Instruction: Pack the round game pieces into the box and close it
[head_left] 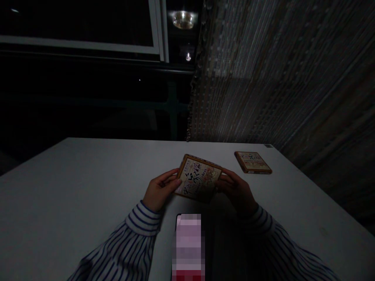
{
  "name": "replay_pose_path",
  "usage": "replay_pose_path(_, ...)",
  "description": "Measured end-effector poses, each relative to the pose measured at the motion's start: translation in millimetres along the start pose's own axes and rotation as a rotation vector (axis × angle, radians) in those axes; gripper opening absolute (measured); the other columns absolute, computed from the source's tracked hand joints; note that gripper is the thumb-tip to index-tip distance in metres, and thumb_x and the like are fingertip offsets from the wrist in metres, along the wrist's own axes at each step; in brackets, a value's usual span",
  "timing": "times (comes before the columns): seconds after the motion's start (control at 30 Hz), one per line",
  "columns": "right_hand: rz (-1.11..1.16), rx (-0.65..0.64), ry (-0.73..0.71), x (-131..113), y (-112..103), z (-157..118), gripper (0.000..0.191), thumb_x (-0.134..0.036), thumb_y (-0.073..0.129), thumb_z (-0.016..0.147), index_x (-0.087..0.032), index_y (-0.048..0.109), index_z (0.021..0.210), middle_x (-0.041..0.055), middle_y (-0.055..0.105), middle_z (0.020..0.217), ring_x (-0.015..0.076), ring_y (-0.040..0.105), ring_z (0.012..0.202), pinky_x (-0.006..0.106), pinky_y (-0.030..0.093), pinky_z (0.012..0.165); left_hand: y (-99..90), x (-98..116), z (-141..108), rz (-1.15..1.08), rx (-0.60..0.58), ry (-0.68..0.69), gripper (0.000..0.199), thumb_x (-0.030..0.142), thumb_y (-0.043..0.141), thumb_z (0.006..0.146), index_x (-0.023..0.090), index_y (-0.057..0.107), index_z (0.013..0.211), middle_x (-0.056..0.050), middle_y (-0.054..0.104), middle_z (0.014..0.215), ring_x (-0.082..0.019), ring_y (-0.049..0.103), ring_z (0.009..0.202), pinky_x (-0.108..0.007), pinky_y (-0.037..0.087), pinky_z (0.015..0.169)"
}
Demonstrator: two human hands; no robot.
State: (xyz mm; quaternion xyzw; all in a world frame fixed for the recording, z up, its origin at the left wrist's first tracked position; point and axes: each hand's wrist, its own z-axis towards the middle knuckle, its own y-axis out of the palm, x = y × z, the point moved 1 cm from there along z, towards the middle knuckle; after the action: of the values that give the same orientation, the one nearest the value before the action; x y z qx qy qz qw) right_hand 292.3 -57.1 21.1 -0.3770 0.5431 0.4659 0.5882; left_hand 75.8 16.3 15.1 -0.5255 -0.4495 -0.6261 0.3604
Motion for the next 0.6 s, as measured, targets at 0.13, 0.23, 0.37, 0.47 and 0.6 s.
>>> replay_pose_path(0.13, -0.003, 0.012, -0.006, -1.5, -0.3, 0.7, 0.049, -0.027, 0.070, 0.058, -0.018, 0.053, 0.102, 0.0076, 0.067, 0.090, 0.0186, 0.063, 0.074, 0.031, 0.054, 0.061, -0.6, -1.6, 0.4, -0.015, 0.000, -0.002, 0.048, 0.028, 0.071, 0.059, 0.014, 0.060, 0.103, -0.010, 0.067, 0.092, -0.020, 0.061, 0.087, -0.038, 0.045, 0.086)
replay_pose_path(0.23, -0.016, 0.029, -0.005, -1.6, -1.0, 1.3, 0.050, -0.028, 0.071, 0.058, -0.017, 0.053, 0.103, 0.0089, 0.067, 0.091, 0.0188, 0.063, 0.075, 0.030, 0.053, 0.059, -0.8, -1.5, 0.0, -0.017, -0.010, 0.001, 0.047, 0.027, 0.070, 0.060, 0.013, 0.059, 0.104, -0.010, 0.067, 0.092, -0.021, 0.061, 0.087, -0.038, 0.045, 0.085)
replay_pose_path(0.37, -0.002, 0.066, -0.021, -0.8, -2.0, 1.5, 0.052, -0.029, 0.072, 0.056, -0.017, 0.052, 0.102, 0.0094, 0.067, 0.090, 0.0186, 0.063, 0.073, 0.031, 0.053, 0.059, -1.1, -0.6, -0.2, -0.014, -0.028, 0.010, 0.050, 0.027, 0.070, 0.060, 0.011, 0.057, 0.106, -0.011, 0.066, 0.095, -0.022, 0.060, 0.090, -0.040, 0.044, 0.087)
replay_pose_path(0.47, 0.025, 0.086, -0.021, -0.8, -2.3, 1.1, 0.052, -0.028, 0.072, 0.056, -0.017, 0.052, 0.103, 0.0089, 0.067, 0.090, 0.0176, 0.063, 0.071, 0.030, 0.053, 0.059, -0.9, -0.5, -0.2, -0.020, -0.040, 0.004, 0.052, 0.026, 0.070, 0.061, 0.010, 0.054, 0.108, -0.011, 0.066, 0.096, -0.022, 0.060, 0.090, -0.041, 0.043, 0.089)
replay_pose_path(0.6, 0.031, 0.108, -0.038, -1.1, -2.6, 1.1, 0.051, -0.027, 0.072, 0.057, -0.017, 0.052, 0.103, 0.0082, 0.067, 0.089, 0.0183, 0.063, 0.073, 0.030, 0.053, 0.059, -0.1, -1.5, 0.0, -0.033, -0.032, -0.005, 0.054, 0.024, 0.070, 0.060, 0.009, 0.053, 0.109, -0.012, 0.066, 0.097, -0.021, 0.060, 0.090, -0.040, 0.042, 0.089)
